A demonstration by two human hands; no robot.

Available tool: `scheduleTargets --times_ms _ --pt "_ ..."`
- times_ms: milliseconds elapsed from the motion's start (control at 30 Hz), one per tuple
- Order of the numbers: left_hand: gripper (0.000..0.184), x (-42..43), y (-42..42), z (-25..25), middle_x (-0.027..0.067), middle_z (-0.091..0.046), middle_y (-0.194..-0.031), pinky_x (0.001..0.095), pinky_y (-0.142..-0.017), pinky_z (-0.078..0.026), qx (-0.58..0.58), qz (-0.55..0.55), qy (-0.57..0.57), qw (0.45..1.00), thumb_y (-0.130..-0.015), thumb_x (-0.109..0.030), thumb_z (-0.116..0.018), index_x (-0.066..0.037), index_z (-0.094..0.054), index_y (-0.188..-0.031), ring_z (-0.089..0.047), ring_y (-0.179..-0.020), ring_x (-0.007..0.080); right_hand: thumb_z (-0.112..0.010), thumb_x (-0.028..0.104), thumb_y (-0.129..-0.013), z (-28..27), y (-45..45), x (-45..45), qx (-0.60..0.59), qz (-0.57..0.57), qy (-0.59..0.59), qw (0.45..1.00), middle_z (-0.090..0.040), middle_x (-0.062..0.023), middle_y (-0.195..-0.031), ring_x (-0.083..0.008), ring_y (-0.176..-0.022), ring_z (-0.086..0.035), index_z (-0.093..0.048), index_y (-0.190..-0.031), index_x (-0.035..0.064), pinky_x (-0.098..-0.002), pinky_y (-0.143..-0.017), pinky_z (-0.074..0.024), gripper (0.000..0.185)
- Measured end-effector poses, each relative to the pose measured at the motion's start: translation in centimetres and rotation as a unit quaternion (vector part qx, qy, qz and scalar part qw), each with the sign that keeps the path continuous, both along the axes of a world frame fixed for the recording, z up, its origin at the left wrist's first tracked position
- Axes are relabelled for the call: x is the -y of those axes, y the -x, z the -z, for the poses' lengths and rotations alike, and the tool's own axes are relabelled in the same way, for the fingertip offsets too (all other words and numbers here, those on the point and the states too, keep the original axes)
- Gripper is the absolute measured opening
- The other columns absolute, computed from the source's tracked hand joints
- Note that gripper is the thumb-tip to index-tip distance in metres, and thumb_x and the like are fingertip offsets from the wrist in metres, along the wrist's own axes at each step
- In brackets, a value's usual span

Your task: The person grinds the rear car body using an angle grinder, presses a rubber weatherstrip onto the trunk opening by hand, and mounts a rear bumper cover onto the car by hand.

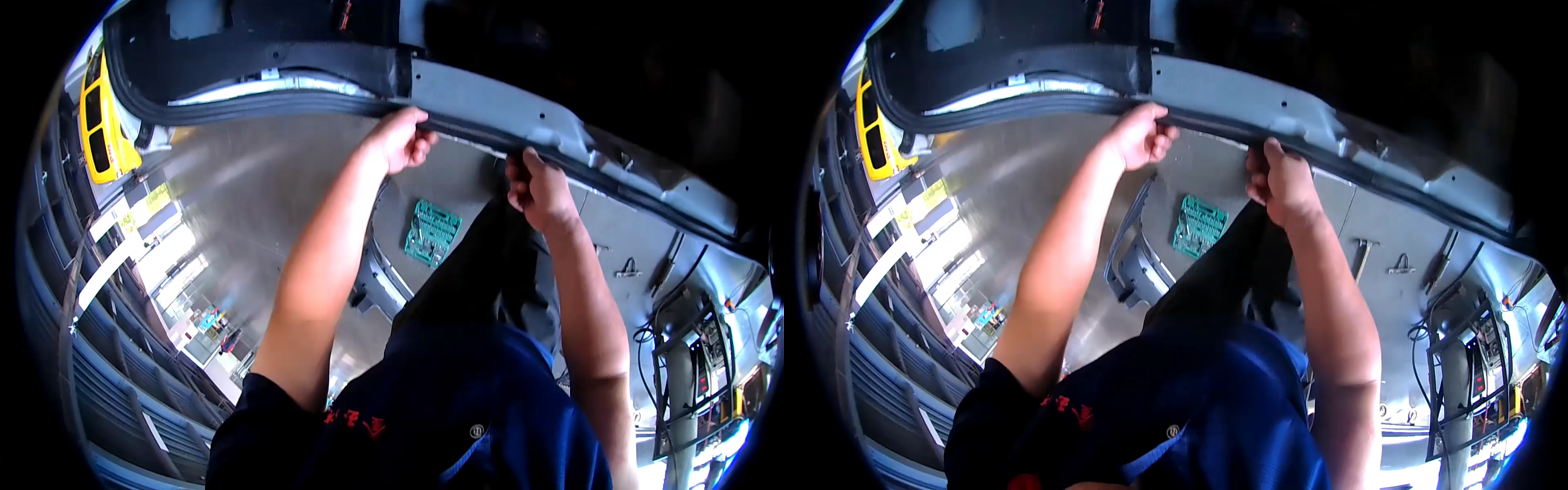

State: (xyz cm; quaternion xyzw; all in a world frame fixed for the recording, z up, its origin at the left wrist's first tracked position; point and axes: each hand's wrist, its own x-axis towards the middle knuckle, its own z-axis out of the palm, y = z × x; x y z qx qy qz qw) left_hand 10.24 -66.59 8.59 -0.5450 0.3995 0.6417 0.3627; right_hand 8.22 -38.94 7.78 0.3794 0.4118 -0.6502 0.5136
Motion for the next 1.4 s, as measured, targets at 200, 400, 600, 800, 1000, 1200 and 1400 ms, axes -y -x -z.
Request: scheduleTargets --times_ms 200,400,600,800,1000,1200,1400 --pt "0.024 3.6 -1.8 -1.9 -0.0014 -0.055 -0.068 0.0248 -0.045 -0.038 -0.06 -0.071 0.328 0.94 -0.103 -0.035 -0.053 -0.012 -0.058 -0.096 -0.045 -0.051 0.008 -0.052 0.036 -0.105 -0.8 -0.5 1.0 0.034 0.036 0.015 0.999 -0.056 -0.0011 -0.077 -0.0096 -0.057 -0.044 -0.063 -0.095 0.0061 -0.0295 -0.057 -0.0489 0.033" --pt "0.028 8.3 -0.9 -6.6 -0.0034 -0.054 -0.069 0.0232 -0.044 -0.043 -0.143 0.026 0.484 0.863 -0.094 -0.036 -0.07 -0.01 -0.062 -0.099 -0.05 -0.052 0.0062 -0.053 0.037 -0.105 -2.0 -1.5 7.6 0.057 -0.049 0.103 0.992 -0.058 -0.001 -0.079 -0.0109 -0.057 -0.049 -0.064 -0.097 0.0082 -0.0273 -0.055 -0.0498 0.032" --pt "0.033 11.7 -0.9 -7.3 0.002 -0.063 -0.08 0.0258 -0.05 -0.052 -0.178 0.127 0.46 0.861 -0.092 -0.034 -0.073 -0.004 -0.066 -0.101 -0.058 -0.059 0.0087 -0.055 0.042 -0.103 -2.9 -1.3 16.2 0.018 -0.059 0.117 0.991 -0.06 -0.0038 -0.085 -0.0115 -0.059 -0.046 -0.063 -0.098 0.0061 -0.0274 -0.056 -0.0521 0.037" --pt "0.038 15.1 -0.9 -6.0 0.0031 -0.065 -0.073 0.0265 -0.051 -0.051 -0.269 0.257 0.414 0.831 -0.096 -0.039 -0.069 -0.001 -0.066 -0.101 -0.06 -0.058 0.0094 -0.05 0.044 -0.106 -2.2 -3.2 23.2 0.032 0.032 0.154 0.987 -0.062 -0.0028 -0.089 -0.0097 -0.064 -0.048 -0.065 -0.105 0.0069 -0.0264 -0.056 -0.0517 0.04" --pt "0.037 16.9 -1.0 -5.5 0.0034 -0.069 -0.074 0.0263 -0.054 -0.051 -0.324 0.34 0.356 0.808 -0.1 -0.039 -0.065 -0.003 -0.067 -0.106 -0.064 -0.061 0.0098 -0.043 0.042 -0.108 -2.2 -4.6 29.1 0.02 0.181 0.179 0.967 -0.058 -0.0006 -0.082 -0.0108 -0.061 -0.049 -0.062 -0.097 0.0066 -0.028 -0.055 -0.051 0.041" --pt "0.033 16.4 -0.7 -5.7 0.0024 -0.066 -0.074 0.028 -0.055 -0.049 -0.334 0.349 0.334 0.81 -0.102 -0.034 -0.063 -0.001 -0.066 -0.107 -0.061 -0.059 0.0099 -0.042 0.038 -0.109 -2.4 -4.0 30.3 0.023 0.262 0.14 0.955 -0.055 -0.0001 -0.079 -0.0106 -0.061 -0.046 -0.058 -0.091 0.0064 -0.0301 -0.055 -0.0516 0.04" --pt "0.03 15.6 -0.8 -5.4 0.0041 -0.069 -0.074 0.0292 -0.054 -0.049 -0.338 0.367 0.361 0.788 -0.103 -0.029 -0.059 -0.001 -0.07 -0.107 -0.059 -0.054 0.0106 -0.043 0.04 -0.109 -1.6 -3.1 29.2 0.026 0.176 0.159 0.971 -0.051 0.0006 -0.077 -0.0093 -0.061 -0.043 -0.058 -0.092 0.0064 -0.0303 -0.063 -0.0548 0.04"
